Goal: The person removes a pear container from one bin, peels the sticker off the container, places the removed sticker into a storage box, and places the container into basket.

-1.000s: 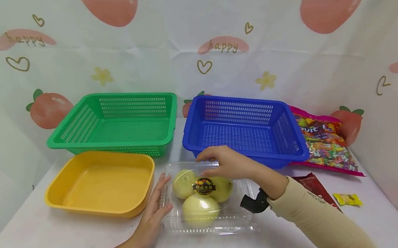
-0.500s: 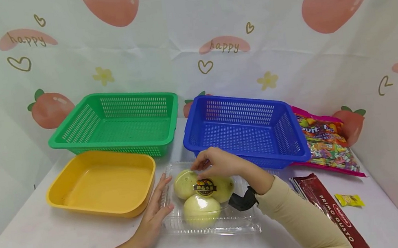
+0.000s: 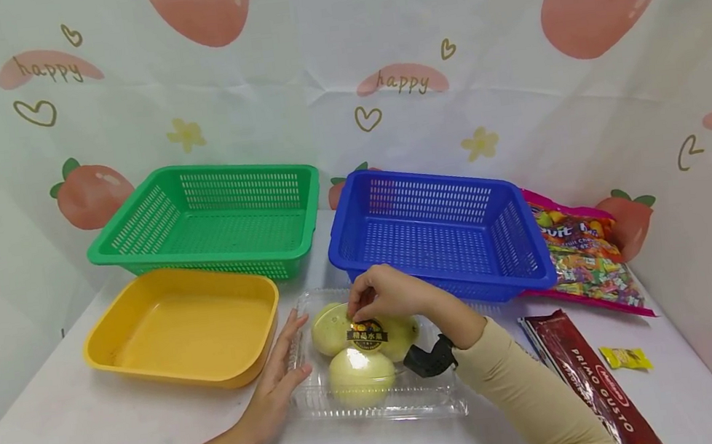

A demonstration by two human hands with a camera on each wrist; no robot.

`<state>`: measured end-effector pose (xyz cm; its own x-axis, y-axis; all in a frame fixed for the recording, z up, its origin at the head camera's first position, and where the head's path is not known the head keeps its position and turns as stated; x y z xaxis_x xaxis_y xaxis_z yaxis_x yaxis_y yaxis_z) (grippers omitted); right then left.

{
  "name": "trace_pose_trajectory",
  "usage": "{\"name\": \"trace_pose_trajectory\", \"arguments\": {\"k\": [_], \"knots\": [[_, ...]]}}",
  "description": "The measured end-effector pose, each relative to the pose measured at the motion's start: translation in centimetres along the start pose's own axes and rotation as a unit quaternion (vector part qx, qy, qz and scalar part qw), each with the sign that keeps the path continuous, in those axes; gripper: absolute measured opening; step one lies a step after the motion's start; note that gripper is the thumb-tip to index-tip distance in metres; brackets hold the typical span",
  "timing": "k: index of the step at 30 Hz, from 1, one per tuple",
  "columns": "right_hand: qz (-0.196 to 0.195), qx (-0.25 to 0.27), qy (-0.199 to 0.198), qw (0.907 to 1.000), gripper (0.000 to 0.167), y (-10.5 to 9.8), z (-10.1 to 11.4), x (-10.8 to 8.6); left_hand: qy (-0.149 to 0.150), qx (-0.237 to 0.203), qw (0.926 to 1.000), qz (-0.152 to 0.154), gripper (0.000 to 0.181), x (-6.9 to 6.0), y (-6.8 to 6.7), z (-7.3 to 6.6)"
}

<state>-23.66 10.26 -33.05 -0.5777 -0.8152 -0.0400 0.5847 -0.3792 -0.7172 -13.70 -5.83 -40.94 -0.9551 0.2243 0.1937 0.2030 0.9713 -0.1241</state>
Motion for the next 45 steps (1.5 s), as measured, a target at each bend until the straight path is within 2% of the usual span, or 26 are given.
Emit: {"name": "trace_pose_trajectory", "arguments": {"k": [10,19,25,41,45], "knots": [[0.012,-0.014,0.013,0.9997,0.011,0.13,0.11,-0.05,-0.001,-0.002,1.0,-0.002,0.062,0.05,-0.02,0.0],[0.023,-0.018,0.014,0.9995,0.004,0.19,0.35,-0.18,0.01,-0.009,0.9999,-0.002,0.063,-0.04,0.05,-0.17],[0.041,-0.031,0.02,0.9985,0.004,0.26,0.48,-0.12,0.001,-0.005,1.0,-0.001,0.063,-0.02,0.1,-0.12],[0.05,-0.073,-0.038,0.9954,0.007,0.81,0.32,-0.58,-0.008,0.001,1.0,-0.003,0.062,-0.05,-0.01,0.15],[0.05,-0.072,-0.037,0.9955,0.006,0.68,0.35,-0.66,-0.003,-0.002,1.0,-0.004,0.062,0.06,0.0,0.12]]}}
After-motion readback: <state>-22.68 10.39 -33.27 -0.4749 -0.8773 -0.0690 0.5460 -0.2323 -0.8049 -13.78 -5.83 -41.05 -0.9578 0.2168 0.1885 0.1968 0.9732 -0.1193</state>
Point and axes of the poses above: each hand's wrist, its own x-axis towards the middle knuckle, its own y-axis out of the palm, z = x × y, the point moved 5 cm from there along x, towards the middle knuckle
